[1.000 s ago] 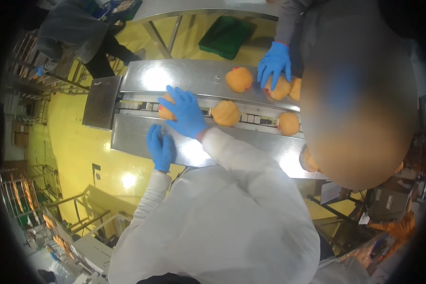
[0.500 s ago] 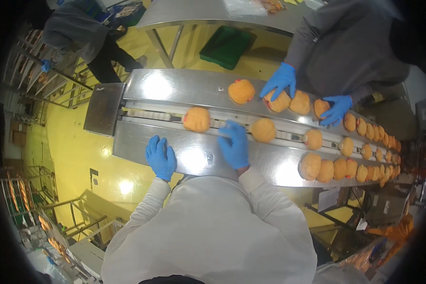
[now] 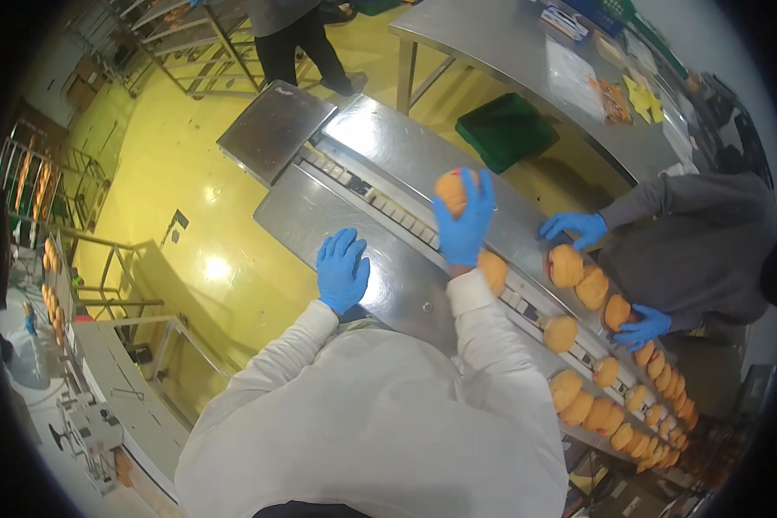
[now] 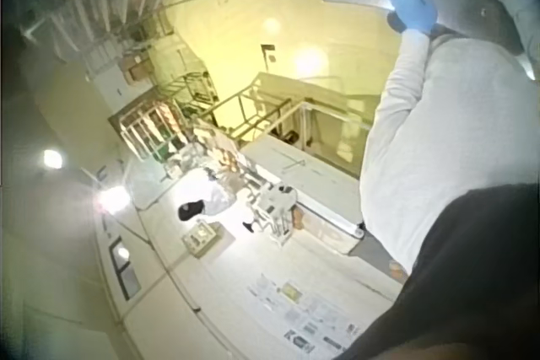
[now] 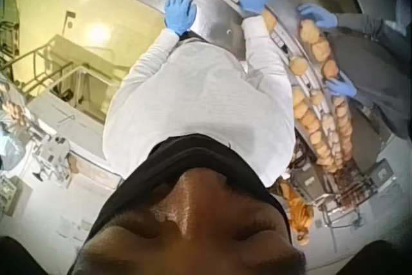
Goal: The person arranges freshly baked buns from a wire rack onto a moving conveyor belt. They then walk to a nearby rack, pull out a tray of buns, and return to the conveyor area.
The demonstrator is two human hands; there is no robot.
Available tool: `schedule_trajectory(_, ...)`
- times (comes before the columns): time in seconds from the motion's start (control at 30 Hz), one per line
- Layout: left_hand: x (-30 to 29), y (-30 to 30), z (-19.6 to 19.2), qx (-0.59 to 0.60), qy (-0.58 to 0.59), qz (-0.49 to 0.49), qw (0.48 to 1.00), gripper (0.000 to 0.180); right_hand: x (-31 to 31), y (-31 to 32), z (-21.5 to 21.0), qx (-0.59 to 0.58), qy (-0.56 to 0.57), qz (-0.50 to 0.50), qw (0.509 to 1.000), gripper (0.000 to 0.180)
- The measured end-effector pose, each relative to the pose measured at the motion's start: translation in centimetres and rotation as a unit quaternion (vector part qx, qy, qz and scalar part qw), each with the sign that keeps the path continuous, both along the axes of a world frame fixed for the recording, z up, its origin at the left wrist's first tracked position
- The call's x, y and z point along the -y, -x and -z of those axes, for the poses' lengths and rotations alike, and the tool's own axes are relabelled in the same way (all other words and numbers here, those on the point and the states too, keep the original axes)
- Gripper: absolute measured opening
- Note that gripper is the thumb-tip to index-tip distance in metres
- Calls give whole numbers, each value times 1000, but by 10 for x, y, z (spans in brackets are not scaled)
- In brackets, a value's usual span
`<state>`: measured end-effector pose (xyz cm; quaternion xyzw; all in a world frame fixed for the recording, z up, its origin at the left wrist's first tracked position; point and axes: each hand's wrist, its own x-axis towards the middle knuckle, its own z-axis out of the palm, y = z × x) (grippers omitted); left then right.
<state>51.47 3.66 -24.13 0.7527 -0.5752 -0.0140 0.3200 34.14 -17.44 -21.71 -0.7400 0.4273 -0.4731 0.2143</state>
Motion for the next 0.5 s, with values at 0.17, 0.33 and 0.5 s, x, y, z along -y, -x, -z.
schedule_trajectory(0.17, 3, -5, 0, -8, -5, 15, 1000, 41, -80, -12, 8, -245, -20, -104, 964, 62)
schedule_trajectory(0.33, 1, -4, 0, -15, -21, 7, 1000, 41, -139, 29, 5, -103, -19, -157, 982, 48)
schedule_trajectory(0.5, 0, -4, 2, -8, -18, 10, 1000, 41, -143, 35, 7, -116, -82, -116, 983, 38)
